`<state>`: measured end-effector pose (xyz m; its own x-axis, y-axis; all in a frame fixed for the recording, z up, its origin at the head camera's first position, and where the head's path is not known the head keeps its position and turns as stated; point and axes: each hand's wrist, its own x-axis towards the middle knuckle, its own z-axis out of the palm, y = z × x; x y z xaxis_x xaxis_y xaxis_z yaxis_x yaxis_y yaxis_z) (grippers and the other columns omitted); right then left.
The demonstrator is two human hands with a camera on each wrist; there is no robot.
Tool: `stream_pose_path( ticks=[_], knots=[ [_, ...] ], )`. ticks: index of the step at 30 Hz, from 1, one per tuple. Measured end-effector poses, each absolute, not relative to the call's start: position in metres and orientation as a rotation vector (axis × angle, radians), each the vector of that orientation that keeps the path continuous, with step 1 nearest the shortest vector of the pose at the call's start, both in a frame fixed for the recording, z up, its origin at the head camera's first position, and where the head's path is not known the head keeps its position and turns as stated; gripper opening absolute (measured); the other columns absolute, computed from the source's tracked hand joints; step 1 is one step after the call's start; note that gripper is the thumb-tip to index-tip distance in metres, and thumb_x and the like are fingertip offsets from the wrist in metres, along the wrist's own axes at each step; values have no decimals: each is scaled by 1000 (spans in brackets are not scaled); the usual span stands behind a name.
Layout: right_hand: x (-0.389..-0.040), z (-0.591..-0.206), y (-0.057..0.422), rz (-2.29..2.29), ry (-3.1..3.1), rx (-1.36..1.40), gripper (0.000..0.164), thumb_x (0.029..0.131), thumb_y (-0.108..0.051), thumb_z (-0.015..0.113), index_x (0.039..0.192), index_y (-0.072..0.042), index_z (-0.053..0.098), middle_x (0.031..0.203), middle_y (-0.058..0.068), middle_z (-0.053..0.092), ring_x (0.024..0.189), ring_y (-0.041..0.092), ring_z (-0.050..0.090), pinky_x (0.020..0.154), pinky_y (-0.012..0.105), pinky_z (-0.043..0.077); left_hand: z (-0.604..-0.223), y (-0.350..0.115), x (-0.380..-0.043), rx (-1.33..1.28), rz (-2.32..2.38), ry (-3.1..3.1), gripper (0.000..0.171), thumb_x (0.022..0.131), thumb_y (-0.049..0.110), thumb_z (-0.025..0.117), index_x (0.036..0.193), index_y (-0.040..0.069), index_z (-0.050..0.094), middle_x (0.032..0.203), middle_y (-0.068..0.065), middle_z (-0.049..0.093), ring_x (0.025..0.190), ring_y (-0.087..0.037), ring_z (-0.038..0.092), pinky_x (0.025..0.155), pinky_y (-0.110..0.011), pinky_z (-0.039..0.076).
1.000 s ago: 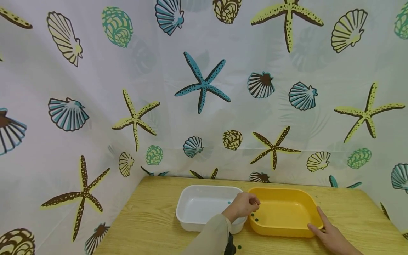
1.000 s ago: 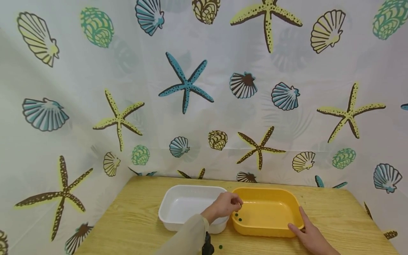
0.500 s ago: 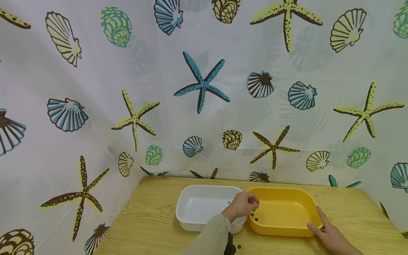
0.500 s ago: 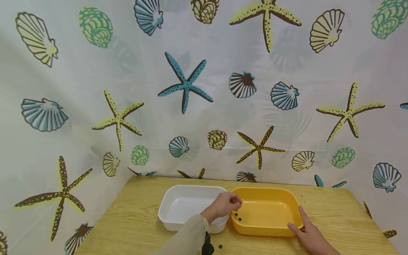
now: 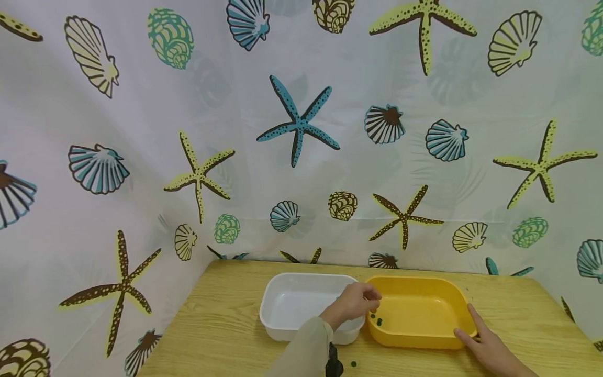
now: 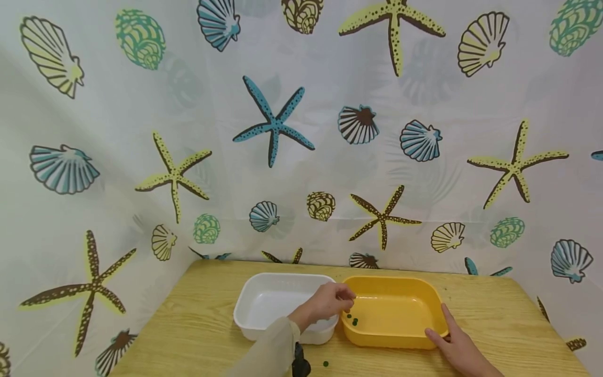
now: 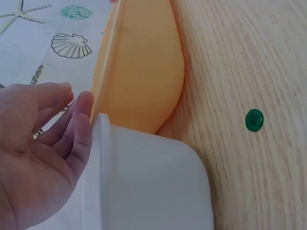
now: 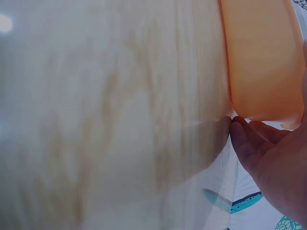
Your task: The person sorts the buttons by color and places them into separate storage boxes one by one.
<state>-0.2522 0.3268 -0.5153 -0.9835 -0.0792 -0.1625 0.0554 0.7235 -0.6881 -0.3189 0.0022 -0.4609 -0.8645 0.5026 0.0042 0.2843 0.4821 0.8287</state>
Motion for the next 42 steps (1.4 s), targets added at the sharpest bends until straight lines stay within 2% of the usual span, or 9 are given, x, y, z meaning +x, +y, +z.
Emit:
stream_pose_path(
  ticks=[6,11,17,22,24,30,32,39,42],
  knots=[
    [-251,-514,326,-1125,2744,-26,92,97,-50,44,147,5,-11,144,41,4,129,57,18,100,64,24,-453,-13,-304,802,1183,2465,11,90,11,65,98,5,70,83,6,66,73,-5,58,65,-21,48],
    [-252,-515,326,-1117,2750,-37,91,98,-49,43,146,5,-11,144,41,4,128,57,20,99,63,26,-452,-24,-290,881,1101,2442,8,89,11,65,94,9,72,86,7,68,77,-2,59,70,-20,48],
    [-252,-513,326,-1090,2760,-50,88,99,-46,42,146,7,-10,141,44,9,121,56,35,94,61,34,-452,-34,-274,969,1012,2435,9,89,9,66,95,6,72,84,10,66,74,1,58,68,-16,48],
    [-251,-512,326,-1096,2746,-38,88,99,-48,42,146,6,-10,142,43,8,123,56,33,95,61,34,-457,-42,-260,1008,1011,2362,10,89,8,65,97,4,70,83,10,65,73,1,58,67,-15,48],
    [-251,-512,326,-1100,2741,-34,89,99,-48,42,146,6,-11,142,43,7,123,56,31,95,61,33,-461,-44,-257,969,1007,2339,11,89,8,65,97,3,70,82,11,65,73,0,58,67,-16,48],
    [-252,-512,326,-1081,2756,-39,88,99,-47,42,146,6,-9,140,44,14,116,53,43,92,60,37,-476,-47,-251,738,901,2335,12,92,14,63,100,11,71,86,9,64,76,-5,58,72,-26,51],
    [-252,-513,326,-1080,2757,-37,88,99,-48,42,147,6,-9,140,44,13,118,54,41,93,60,36,-480,-48,-249,653,909,2326,11,92,15,63,99,13,71,87,8,64,77,-8,58,72,-30,52],
    [-252,-512,326,-1088,2753,-40,88,99,-47,42,146,7,-9,140,45,14,115,52,45,92,59,38,-491,-51,-241,545,977,2335,11,88,8,66,97,8,72,84,3,64,75,-10,59,69,-31,52],
    [-252,-512,326,-1085,2750,-37,89,99,-48,42,146,7,-10,141,44,10,120,54,38,94,60,35,-492,-52,-240,538,982,2346,11,88,7,66,97,6,71,81,4,63,71,-10,59,67,-30,52]
  ],
)
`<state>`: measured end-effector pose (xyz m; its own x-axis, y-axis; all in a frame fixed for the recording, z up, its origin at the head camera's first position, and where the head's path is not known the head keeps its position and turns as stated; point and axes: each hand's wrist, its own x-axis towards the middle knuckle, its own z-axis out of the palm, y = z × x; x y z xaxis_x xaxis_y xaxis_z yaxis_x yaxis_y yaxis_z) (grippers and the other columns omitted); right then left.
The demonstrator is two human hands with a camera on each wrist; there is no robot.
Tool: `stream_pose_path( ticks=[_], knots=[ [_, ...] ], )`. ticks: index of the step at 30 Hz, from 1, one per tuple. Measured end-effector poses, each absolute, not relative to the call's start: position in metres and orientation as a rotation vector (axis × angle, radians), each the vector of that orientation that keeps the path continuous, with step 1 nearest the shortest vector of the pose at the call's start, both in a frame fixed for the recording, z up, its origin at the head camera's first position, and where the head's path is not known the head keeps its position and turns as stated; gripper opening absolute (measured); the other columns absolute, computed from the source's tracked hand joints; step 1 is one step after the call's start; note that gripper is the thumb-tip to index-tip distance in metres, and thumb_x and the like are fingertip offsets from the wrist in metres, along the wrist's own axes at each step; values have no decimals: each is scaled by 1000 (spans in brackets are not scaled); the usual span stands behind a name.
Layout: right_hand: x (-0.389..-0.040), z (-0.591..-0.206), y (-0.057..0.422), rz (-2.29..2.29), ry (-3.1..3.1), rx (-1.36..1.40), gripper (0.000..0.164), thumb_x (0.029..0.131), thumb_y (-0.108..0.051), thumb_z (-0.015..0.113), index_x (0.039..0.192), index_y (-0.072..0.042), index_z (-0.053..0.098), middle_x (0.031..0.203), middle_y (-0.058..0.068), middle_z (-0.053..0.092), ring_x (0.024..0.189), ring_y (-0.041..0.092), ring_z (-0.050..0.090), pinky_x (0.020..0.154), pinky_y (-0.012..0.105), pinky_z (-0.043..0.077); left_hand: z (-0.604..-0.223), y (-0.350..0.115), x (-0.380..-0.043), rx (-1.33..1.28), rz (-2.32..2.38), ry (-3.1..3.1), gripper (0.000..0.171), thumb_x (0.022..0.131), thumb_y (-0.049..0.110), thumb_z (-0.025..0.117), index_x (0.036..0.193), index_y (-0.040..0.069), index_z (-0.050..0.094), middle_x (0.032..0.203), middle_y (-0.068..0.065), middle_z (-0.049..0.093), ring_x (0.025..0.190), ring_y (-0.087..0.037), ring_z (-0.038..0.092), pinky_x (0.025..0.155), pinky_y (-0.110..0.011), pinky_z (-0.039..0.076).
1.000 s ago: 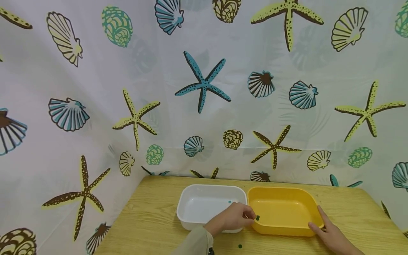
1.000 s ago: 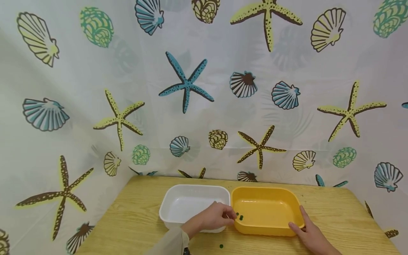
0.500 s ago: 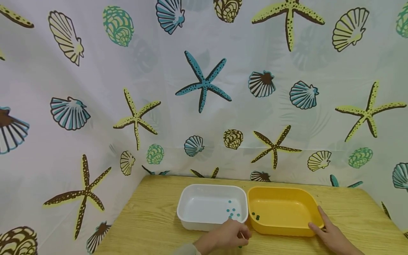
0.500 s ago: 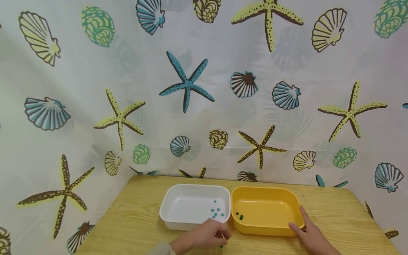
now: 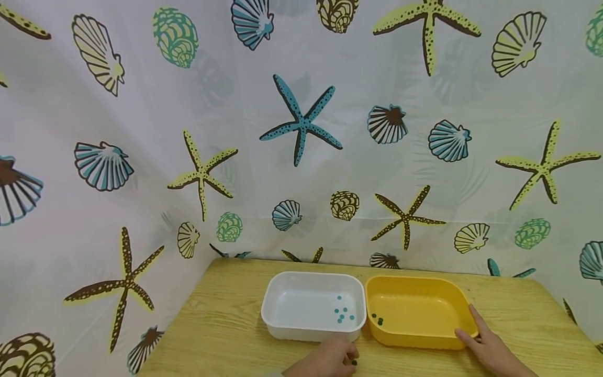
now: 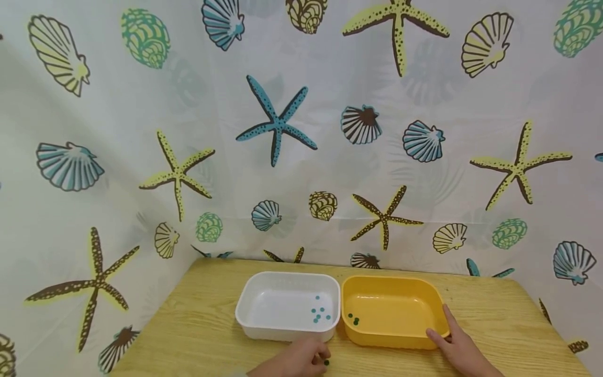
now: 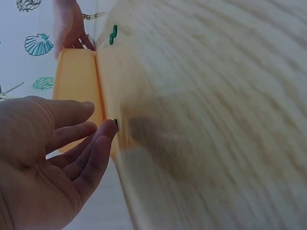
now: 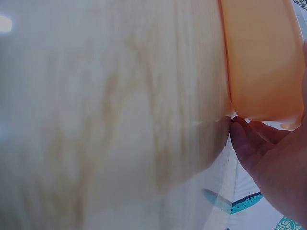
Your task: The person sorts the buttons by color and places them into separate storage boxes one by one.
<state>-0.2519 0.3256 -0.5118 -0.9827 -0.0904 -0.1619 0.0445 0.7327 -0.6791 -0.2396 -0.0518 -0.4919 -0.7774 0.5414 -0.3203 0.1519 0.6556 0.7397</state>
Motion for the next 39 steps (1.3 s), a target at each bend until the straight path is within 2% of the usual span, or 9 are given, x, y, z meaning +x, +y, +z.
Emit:
stream_pose_path(
  ticks=[5,9,13,18,20,25,28,35,39],
  knots=[
    [-252,-511,325,-1082,2750,-38,90,98,-49,41,146,6,-11,143,43,6,125,56,28,97,62,30,-494,-54,-239,596,955,2386,8,88,7,65,93,6,71,72,3,57,59,-10,52,57,-25,46],
    [-252,-511,325,-1082,2757,-47,89,99,-48,41,146,7,-11,142,43,8,123,55,33,96,61,33,-497,-53,-242,613,938,2398,6,87,6,65,87,8,70,69,1,55,56,-11,48,54,-25,43],
    [-252,-512,325,-1090,2755,-45,90,98,-49,42,146,7,-11,142,43,7,124,55,30,97,62,31,-498,-51,-244,642,883,2431,6,86,5,65,84,9,69,72,3,55,60,-10,49,56,-25,44],
    [-252,-512,325,-1105,2747,-41,93,97,-51,43,146,6,-12,143,42,5,127,56,22,99,63,27,-499,-48,-246,626,839,2450,8,85,5,67,89,9,72,79,5,56,67,-8,51,63,-25,48],
    [-252,-512,325,-1103,2749,-39,93,97,-51,43,146,6,-11,143,43,6,127,56,24,98,63,28,-499,-47,-247,607,837,2445,9,85,5,67,91,9,73,80,6,58,67,-8,53,64,-25,48],
    [-252,-512,325,-1089,2760,-39,89,98,-47,43,146,7,-8,138,45,22,113,49,48,93,59,37,-502,-45,-247,575,846,2430,11,82,3,69,88,11,74,77,4,60,66,-9,54,62,-27,48],
    [-253,-513,325,-1081,2766,-43,88,99,-46,43,147,7,-7,135,45,27,108,45,53,91,58,39,-507,-44,-250,587,830,2419,12,82,2,69,87,12,74,77,4,62,67,-9,56,62,-28,49],
    [-253,-513,325,-1092,2755,-39,91,98,-51,42,146,7,-10,143,42,7,126,56,26,97,62,30,-503,-45,-248,600,879,2409,11,82,1,70,83,12,74,73,6,63,67,-6,58,62,-27,51],
    [-253,-514,326,-1092,2756,-40,91,98,-51,42,146,7,-10,141,43,11,122,56,33,95,61,33,-503,-45,-246,590,890,2421,12,83,1,69,83,12,74,72,6,62,66,-6,58,61,-25,50]
  ],
)
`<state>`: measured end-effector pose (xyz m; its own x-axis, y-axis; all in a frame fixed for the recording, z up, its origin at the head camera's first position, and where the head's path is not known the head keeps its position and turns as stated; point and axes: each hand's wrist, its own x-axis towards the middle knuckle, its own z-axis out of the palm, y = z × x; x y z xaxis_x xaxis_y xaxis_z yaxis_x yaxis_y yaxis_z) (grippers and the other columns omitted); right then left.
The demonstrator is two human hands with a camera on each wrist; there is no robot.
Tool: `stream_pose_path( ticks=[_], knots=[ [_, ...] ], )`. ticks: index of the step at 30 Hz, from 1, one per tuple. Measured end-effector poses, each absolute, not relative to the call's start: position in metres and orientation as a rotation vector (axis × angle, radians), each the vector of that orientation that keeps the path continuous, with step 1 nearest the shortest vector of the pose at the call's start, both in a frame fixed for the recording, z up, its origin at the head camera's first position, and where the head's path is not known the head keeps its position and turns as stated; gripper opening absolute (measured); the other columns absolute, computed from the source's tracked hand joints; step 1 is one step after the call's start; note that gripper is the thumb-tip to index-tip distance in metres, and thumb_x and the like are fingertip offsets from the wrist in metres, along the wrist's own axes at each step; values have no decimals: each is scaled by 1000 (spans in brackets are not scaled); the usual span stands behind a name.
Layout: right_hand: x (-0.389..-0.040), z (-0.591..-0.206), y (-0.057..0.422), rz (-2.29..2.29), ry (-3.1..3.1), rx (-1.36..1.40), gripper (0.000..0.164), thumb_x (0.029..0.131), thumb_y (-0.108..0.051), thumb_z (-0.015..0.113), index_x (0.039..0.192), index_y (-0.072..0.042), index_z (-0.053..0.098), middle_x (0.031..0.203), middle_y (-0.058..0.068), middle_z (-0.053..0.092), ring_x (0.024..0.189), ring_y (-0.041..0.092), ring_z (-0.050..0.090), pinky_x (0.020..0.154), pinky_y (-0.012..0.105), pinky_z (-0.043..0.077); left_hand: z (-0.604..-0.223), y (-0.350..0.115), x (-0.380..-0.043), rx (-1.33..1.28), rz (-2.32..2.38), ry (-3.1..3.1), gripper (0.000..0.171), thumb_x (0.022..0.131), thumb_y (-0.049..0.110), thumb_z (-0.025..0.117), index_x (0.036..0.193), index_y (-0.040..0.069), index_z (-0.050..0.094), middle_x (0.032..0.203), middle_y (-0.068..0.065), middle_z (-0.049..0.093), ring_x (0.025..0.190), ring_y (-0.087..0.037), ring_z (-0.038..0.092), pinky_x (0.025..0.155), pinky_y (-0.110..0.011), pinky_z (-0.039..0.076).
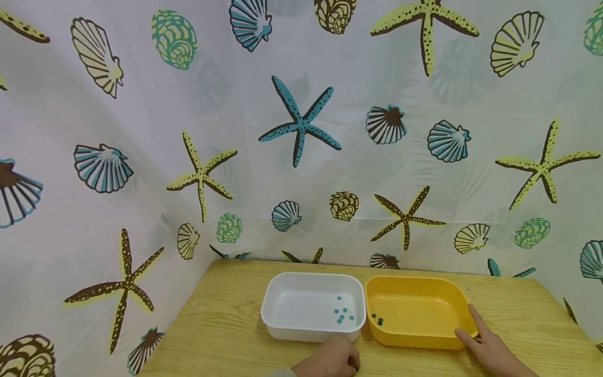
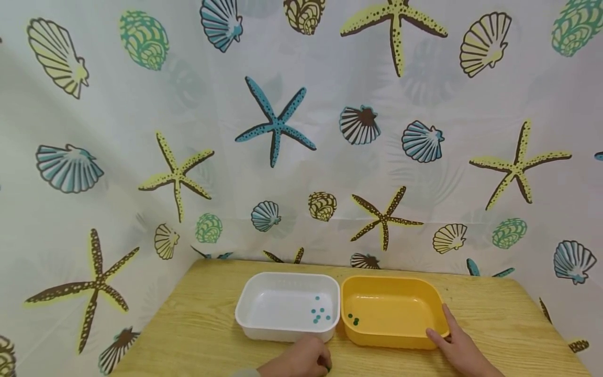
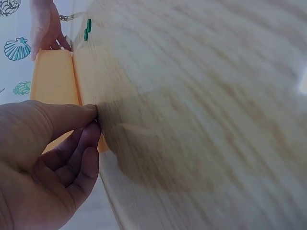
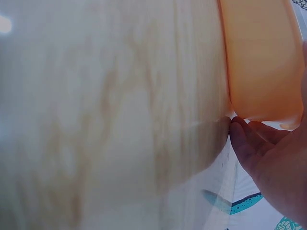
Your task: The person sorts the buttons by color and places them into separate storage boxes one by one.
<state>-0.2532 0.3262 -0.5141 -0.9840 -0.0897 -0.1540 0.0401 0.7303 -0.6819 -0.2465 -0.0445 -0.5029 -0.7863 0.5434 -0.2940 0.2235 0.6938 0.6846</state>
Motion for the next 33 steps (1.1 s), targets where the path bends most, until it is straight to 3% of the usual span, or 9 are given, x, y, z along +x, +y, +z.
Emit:
stream_pose_path(
  ticks=[4,7,11,16,24,33],
  knots=[
    [-254,-516,327,-1093,2761,-43,89,98,-48,43,147,6,-8,137,45,23,109,46,52,91,57,40,-506,-45,-250,653,870,2419,12,83,0,69,80,12,73,70,7,61,63,-6,57,58,-24,49],
    [-254,-516,328,-1090,2767,-50,87,99,-45,44,147,6,-7,133,45,31,102,37,58,88,54,43,-509,-46,-253,713,864,2405,14,82,0,69,77,13,71,68,7,61,61,-7,56,56,-24,48],
    [-254,-516,328,-1088,2768,-49,87,99,-45,44,147,6,-7,133,45,31,100,36,59,87,53,44,-521,-47,-260,796,797,2442,16,84,5,68,76,19,70,69,10,59,60,-4,54,55,-23,47],
    [-253,-514,326,-1090,2766,-41,87,99,-45,44,147,6,-7,134,45,30,101,38,58,87,54,43,-517,-47,-254,758,842,2441,16,83,4,70,74,17,67,68,8,58,59,-6,51,55,-23,46],
    [-254,-517,327,-1099,2742,-26,89,98,-49,42,147,6,-8,141,43,12,116,51,44,92,57,39,-506,-46,-251,829,864,2407,15,85,5,67,74,15,64,69,8,56,61,-3,49,57,-22,45],
    [-254,-517,328,-1108,2745,-31,87,99,-46,43,147,4,-9,141,44,14,109,44,53,90,54,42,-486,-38,-248,893,969,2426,8,86,6,65,83,12,67,70,12,58,61,-2,51,60,-18,45]
  ],
)
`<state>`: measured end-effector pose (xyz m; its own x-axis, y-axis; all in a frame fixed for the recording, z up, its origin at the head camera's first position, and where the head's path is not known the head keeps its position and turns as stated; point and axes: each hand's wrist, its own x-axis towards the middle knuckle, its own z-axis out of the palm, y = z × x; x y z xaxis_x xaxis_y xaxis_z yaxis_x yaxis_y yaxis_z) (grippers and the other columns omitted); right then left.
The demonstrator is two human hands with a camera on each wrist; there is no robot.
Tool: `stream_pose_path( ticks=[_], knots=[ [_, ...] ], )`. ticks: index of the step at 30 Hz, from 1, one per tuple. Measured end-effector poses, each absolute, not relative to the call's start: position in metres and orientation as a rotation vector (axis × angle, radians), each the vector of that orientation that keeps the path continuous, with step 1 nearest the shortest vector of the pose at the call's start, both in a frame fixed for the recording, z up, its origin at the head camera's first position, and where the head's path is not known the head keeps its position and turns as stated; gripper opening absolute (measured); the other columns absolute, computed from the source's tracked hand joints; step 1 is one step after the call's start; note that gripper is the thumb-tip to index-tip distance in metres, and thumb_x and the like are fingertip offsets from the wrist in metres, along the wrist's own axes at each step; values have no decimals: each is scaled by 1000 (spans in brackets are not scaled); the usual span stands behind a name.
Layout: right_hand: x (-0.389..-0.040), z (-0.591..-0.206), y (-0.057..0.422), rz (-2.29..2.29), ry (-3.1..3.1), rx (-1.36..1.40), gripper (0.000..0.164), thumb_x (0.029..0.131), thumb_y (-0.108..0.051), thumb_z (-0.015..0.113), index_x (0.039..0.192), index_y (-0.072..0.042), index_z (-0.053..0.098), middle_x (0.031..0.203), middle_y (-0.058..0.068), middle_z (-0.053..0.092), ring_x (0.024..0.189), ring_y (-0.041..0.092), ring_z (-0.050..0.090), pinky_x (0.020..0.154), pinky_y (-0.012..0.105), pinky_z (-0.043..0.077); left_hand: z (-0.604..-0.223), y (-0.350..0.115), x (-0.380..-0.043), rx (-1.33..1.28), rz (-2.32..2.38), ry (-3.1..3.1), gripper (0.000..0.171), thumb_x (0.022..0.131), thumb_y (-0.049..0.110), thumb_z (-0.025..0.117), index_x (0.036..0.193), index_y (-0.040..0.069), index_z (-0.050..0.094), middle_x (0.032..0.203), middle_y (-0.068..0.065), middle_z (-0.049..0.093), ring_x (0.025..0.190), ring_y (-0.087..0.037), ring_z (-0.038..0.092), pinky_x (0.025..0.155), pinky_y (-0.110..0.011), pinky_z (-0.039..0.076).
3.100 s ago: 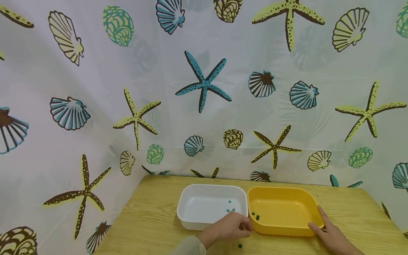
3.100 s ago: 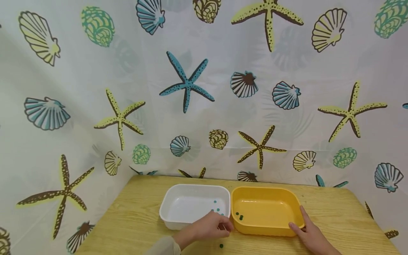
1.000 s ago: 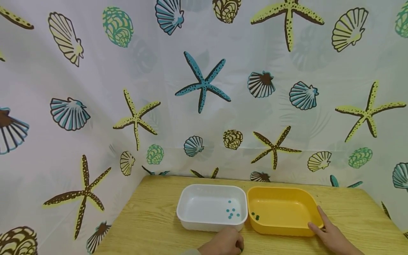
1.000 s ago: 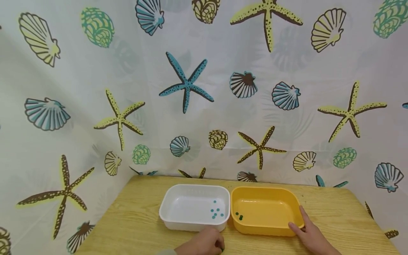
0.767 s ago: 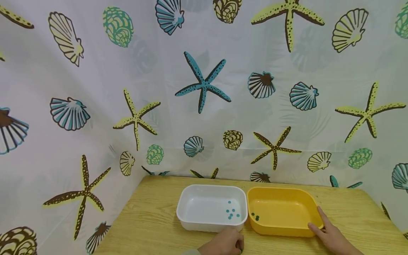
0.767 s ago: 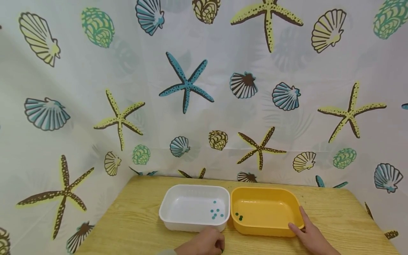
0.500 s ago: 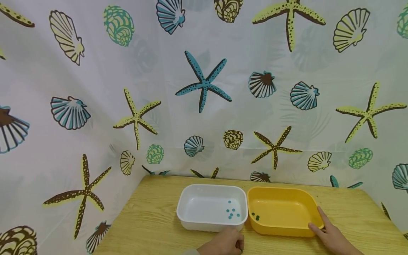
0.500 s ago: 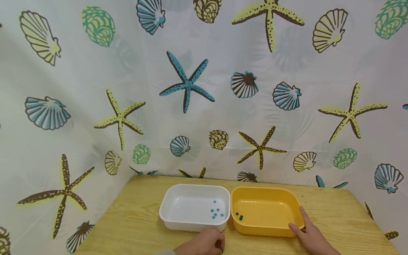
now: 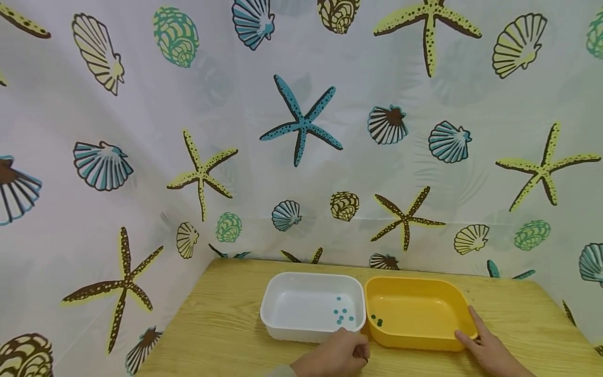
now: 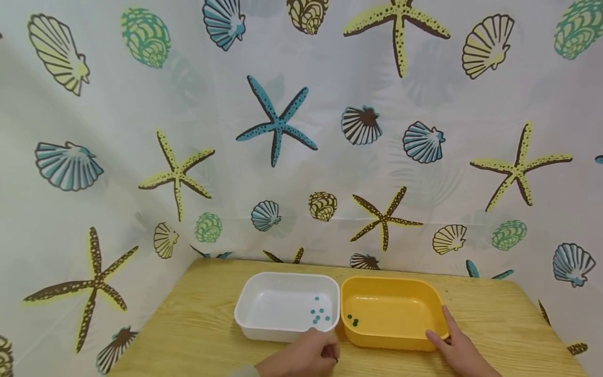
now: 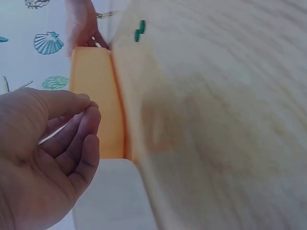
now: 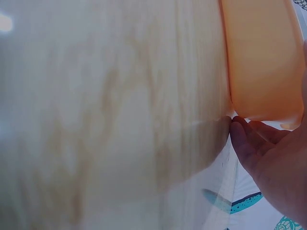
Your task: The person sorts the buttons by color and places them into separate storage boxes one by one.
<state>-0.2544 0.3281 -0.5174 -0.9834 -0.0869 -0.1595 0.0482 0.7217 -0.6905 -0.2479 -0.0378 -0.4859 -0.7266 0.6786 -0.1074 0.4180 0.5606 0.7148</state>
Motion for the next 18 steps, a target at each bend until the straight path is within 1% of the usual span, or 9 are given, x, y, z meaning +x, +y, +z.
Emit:
stream_pose_path(
  ticks=[2,4,8,15,18],
  knots=[
    [-254,-517,328,-1106,2748,-32,87,99,-46,43,147,4,-9,140,44,16,108,42,54,89,53,43,-482,-36,-248,941,983,2457,6,86,6,66,85,12,67,71,14,58,63,0,50,62,-16,45],
    [-254,-517,328,-1107,2753,-37,86,99,-45,43,148,4,-9,138,45,21,106,41,56,88,53,43,-478,-34,-249,974,1001,2479,5,86,6,67,86,11,68,73,14,59,64,1,50,63,-15,45],
    [-252,-518,328,-1109,2763,-50,85,99,-44,43,148,4,-8,136,45,26,103,39,57,87,53,44,-471,-30,-250,1024,1038,2493,4,86,5,68,88,8,69,75,14,61,66,4,53,64,-14,46],
    [-253,-518,329,-1104,2766,-47,86,99,-45,43,148,4,-8,137,45,25,103,37,57,88,53,43,-461,-20,-255,1041,1163,2487,4,87,6,68,85,9,70,75,12,65,67,5,56,63,-14,47],
    [-253,-518,328,-1102,2765,-43,87,99,-46,43,147,5,-9,138,45,23,104,38,57,88,53,43,-457,-14,-258,1020,1212,2479,3,87,7,68,87,7,70,75,11,65,67,4,56,63,-14,47]
  ],
)
